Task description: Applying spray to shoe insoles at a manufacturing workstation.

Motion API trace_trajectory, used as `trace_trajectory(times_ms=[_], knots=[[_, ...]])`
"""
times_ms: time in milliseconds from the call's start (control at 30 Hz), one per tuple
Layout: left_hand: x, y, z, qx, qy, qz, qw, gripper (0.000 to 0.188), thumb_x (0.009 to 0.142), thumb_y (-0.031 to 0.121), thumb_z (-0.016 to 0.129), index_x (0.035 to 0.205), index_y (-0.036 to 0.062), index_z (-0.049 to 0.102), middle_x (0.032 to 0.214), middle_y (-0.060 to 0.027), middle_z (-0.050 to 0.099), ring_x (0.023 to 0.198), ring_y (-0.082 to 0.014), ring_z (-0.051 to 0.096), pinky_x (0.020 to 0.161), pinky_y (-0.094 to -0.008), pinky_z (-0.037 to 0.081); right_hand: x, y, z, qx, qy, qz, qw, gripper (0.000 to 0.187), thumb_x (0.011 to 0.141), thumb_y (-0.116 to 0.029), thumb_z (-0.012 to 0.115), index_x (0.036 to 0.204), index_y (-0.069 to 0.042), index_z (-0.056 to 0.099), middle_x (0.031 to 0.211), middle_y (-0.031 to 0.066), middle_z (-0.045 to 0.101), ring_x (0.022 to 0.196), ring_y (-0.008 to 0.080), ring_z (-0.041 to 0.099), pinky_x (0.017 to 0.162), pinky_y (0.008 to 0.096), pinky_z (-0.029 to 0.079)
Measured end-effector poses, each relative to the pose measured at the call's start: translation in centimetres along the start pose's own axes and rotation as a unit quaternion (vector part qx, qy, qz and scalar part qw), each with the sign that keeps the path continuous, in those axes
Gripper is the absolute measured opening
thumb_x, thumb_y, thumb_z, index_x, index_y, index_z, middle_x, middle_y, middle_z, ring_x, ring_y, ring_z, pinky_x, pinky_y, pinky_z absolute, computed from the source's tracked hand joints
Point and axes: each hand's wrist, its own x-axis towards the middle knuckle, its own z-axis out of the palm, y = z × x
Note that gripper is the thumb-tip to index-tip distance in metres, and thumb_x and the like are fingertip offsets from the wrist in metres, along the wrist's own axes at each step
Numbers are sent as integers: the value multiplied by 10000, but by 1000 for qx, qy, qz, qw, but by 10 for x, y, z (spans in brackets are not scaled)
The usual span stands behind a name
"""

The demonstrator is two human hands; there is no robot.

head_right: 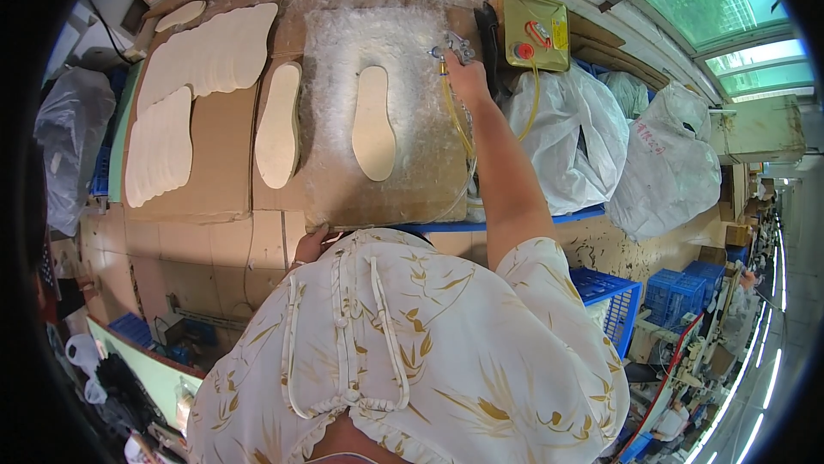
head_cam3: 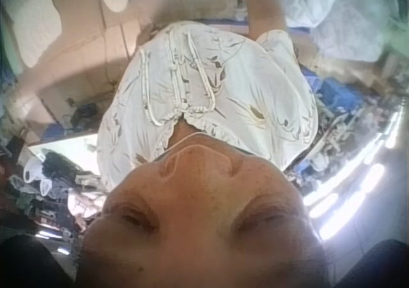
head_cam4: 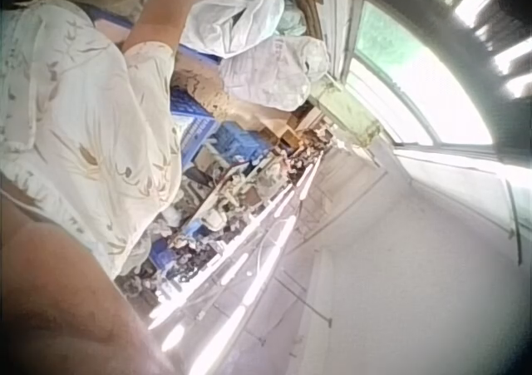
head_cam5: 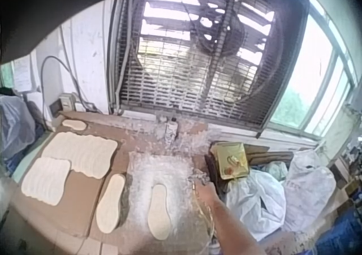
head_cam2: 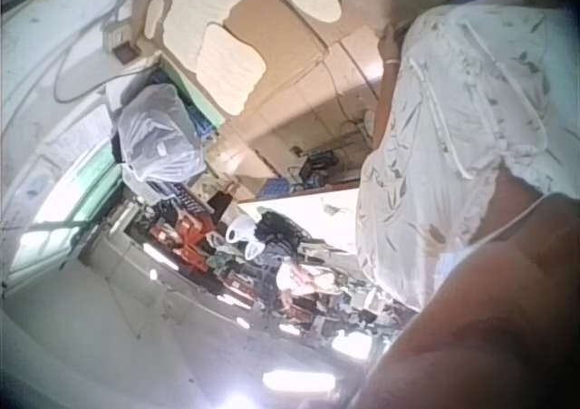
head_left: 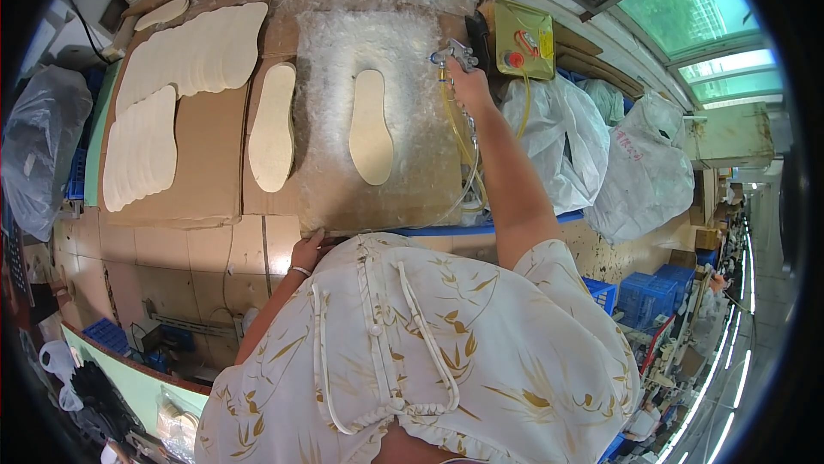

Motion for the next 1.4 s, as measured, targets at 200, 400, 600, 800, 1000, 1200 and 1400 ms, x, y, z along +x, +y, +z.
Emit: trace_trajectory(times_ms=[200,400,600,800,1000,1200,1400], knots=[[-1,2,1,-3,10,-6,1000,425,906,251,600,1116,-113,540,1063,-219,632,874,-294,656,773,-351,563,3,3,0,-3,9,6,1000,515,807,-474,633,693,28,629,581,89,593,442,201,541,444,348,426],[2,-1,-3,9,22,-9,1000,432,895,251,615,1119,-109,533,1054,-216,633,865,-293,658,765,-352,565,1,2,1,-1,6,-2,1000,514,811,-470,631,693,30,627,579,91,591,422,203,530,436,347,428],[3,0,-4,11,17,-19,1000,444,890,256,623,1122,-110,531,1048,-210,638,843,-291,661,758,-353,566,1,1,0,7,2,7,1000,505,819,-465,625,696,25,629,569,87,585,420,201,529,433,346,429],[0,1,-1,11,15,-8,1000,442,893,263,619,1126,-104,534,1041,-207,640,844,-286,662,750,-354,564,2,2,1,0,6,2,1000,513,810,-472,628,697,29,629,572,87,588,421,202,532,431,345,431],[-4,3,4,18,25,-2,1000,432,893,270,619,1105,-100,551,1023,-210,642,839,-281,665,742,-352,565,2,4,2,2,4,-1,1000,512,802,-471,634,686,28,628,564,83,583,417,206,534,432,349,426],[-1,1,-1,-2,15,-18,1000,430,891,269,616,1105,-98,552,1021,-206,647,822,-279,670,725,-347,566,2,1,3,-4,-6,10,1000,386,853,-429,623,741,-61,591,589,22,549,378,113,427,358,286,326],[-4,5,5,4,20,-1,1000,421,890,261,615,1094,-102,555,1020,-208,652,821,-279,671,722,-339,567,3,3,2,1,-4,6,1000,383,847,-424,629,749,-55,594,596,26,553,381,115,437,360,288,333]])
